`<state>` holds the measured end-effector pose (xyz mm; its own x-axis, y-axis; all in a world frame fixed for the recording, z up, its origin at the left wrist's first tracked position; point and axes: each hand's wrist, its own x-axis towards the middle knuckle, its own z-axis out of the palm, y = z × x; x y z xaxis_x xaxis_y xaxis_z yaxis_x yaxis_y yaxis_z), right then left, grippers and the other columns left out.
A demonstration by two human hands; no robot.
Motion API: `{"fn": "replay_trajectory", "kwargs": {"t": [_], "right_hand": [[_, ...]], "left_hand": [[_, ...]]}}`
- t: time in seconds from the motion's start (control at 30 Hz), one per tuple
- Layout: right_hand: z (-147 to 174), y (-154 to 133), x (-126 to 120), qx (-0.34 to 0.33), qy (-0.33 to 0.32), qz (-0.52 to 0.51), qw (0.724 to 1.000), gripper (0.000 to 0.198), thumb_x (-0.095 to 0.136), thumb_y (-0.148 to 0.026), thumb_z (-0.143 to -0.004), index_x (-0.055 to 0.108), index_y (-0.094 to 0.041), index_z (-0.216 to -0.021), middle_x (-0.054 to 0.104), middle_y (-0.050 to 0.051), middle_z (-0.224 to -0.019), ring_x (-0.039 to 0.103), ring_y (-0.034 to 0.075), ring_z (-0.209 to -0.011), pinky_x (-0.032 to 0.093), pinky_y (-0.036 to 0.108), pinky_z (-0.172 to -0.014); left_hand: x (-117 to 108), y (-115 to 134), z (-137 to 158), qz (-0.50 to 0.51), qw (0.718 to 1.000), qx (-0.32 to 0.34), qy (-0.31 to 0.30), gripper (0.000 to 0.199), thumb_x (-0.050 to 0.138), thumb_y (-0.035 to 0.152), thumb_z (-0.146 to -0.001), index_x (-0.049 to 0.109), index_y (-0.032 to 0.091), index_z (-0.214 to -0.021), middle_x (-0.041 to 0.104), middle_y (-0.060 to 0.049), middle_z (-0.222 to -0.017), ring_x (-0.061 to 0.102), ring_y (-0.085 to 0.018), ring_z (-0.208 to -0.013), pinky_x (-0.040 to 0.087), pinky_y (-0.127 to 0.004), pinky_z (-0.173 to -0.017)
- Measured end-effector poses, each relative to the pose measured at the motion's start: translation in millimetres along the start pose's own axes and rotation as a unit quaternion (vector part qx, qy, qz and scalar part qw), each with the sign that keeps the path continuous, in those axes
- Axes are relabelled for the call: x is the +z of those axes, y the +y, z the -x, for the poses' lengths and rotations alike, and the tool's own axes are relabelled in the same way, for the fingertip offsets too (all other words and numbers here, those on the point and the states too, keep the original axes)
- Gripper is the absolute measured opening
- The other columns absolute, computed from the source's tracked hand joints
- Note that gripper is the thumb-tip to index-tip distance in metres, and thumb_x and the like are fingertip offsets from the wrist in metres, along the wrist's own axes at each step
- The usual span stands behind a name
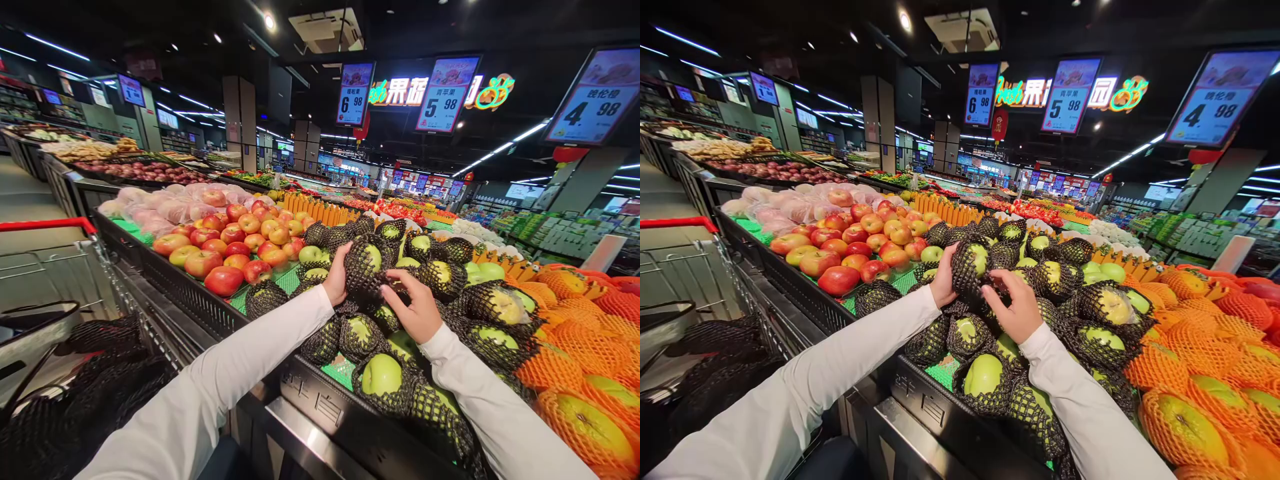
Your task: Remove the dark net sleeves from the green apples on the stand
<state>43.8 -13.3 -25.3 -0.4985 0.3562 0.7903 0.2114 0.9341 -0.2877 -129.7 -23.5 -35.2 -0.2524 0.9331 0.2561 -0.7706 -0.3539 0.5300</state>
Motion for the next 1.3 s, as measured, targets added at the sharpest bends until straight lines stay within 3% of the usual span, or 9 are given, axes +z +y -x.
{"fn": "replay_trajectory", "kwargs": {"t": [0.17,0.33,0.53,0.67,0.77,0.97,1.07,1.17,1.3], "right_hand": [[1,4,4,-0.036,-0.023,0.010,0.999,0.045,0.072,-0.046,-0.081,0.059,-0.020,-0.115,0.071,0.011,-0.112,0.068,0.026,-0.099,0.056,0.039,-0.086],[-1,13,4,0.003,0.028,0.018,0.999,0.027,0.072,-0.041,-0.081,0.060,-0.022,-0.097,0.070,0.006,-0.094,0.067,0.022,-0.082,0.056,0.036,-0.074],[-1,14,4,0.100,0.065,-0.025,0.993,0.057,0.081,-0.051,-0.067,0.044,-0.024,-0.099,0.060,0.004,-0.094,0.066,0.019,-0.071,0.057,0.033,-0.061],[2,16,6,0.071,0.060,-0.023,0.995,0.093,0.082,-0.050,-0.065,0.029,-0.020,-0.136,0.051,0.019,-0.127,0.066,0.028,-0.103,0.059,0.046,-0.085],[2,17,5,0.008,0.040,0.018,0.999,0.109,0.082,-0.047,-0.068,0.016,-0.019,-0.150,0.036,0.024,-0.148,0.049,0.035,-0.133,0.045,0.056,-0.108],[-1,12,2,0.068,0.004,-0.022,0.997,0.057,0.072,-0.041,-0.080,0.050,-0.024,-0.130,0.056,0.012,-0.127,0.060,0.027,-0.111,0.056,0.043,-0.087],[-1,10,2,0.113,0.000,-0.066,0.991,0.052,0.072,-0.041,-0.077,0.050,-0.024,-0.121,0.057,0.010,-0.121,0.060,0.025,-0.102,0.055,0.035,-0.071],[-2,12,2,0.116,0.043,-0.074,0.990,0.044,0.071,-0.041,-0.074,0.048,-0.023,-0.108,0.057,0.005,-0.108,0.057,0.022,-0.094,0.051,0.037,-0.081],[-4,15,4,0.175,0.097,-0.154,0.968,0.037,0.068,-0.040,-0.071,0.043,-0.025,-0.095,0.050,-0.001,-0.091,0.051,0.017,-0.077,0.048,0.030,-0.069]], "left_hand": [[1,1,2,-0.014,0.999,-0.019,-0.035,0.044,0.064,0.053,-0.084,0.072,0.014,-0.103,0.077,-0.008,-0.098,0.072,-0.024,-0.098,0.053,-0.036,-0.100],[3,-3,3,-0.070,0.993,-0.070,-0.065,0.053,0.064,0.060,-0.085,0.072,0.014,-0.110,0.076,-0.010,-0.104,0.070,-0.026,-0.104,0.051,-0.039,-0.104],[-3,-11,3,-0.158,0.983,-0.046,-0.077,0.053,0.076,0.059,-0.074,0.072,0.015,-0.103,0.074,-0.011,-0.109,0.064,-0.025,-0.117,0.040,-0.037,-0.114],[-3,-10,7,-0.212,0.971,0.008,-0.109,0.054,0.084,0.048,-0.069,0.068,0.018,-0.110,0.072,-0.009,-0.112,0.061,-0.026,-0.118,0.038,-0.040,-0.113],[-1,-7,11,-0.265,0.958,0.019,-0.108,0.060,0.089,0.036,-0.062,0.063,0.020,-0.113,0.071,-0.006,-0.107,0.064,-0.025,-0.107,0.043,-0.042,-0.106],[2,-4,12,-0.280,0.951,0.049,-0.117,0.056,0.087,0.032,-0.063,0.061,0.021,-0.112,0.069,-0.003,-0.103,0.063,-0.022,-0.102,0.044,-0.038,-0.102],[4,-2,15,-0.279,0.947,0.035,-0.155,0.052,0.085,0.037,-0.065,0.064,0.022,-0.111,0.069,-0.004,-0.106,0.061,-0.023,-0.108,0.041,-0.038,-0.105],[3,2,18,-0.266,0.945,0.017,-0.190,0.050,0.084,0.042,-0.066,0.068,0.023,-0.110,0.066,-0.004,-0.118,0.056,-0.026,-0.122,0.035,-0.038,-0.112],[-4,5,15,-0.301,0.929,0.019,-0.214,0.065,0.092,0.026,-0.052,0.068,0.024,-0.113,0.061,-0.004,-0.130,0.045,-0.029,-0.136,0.027,-0.039,-0.119]]}}
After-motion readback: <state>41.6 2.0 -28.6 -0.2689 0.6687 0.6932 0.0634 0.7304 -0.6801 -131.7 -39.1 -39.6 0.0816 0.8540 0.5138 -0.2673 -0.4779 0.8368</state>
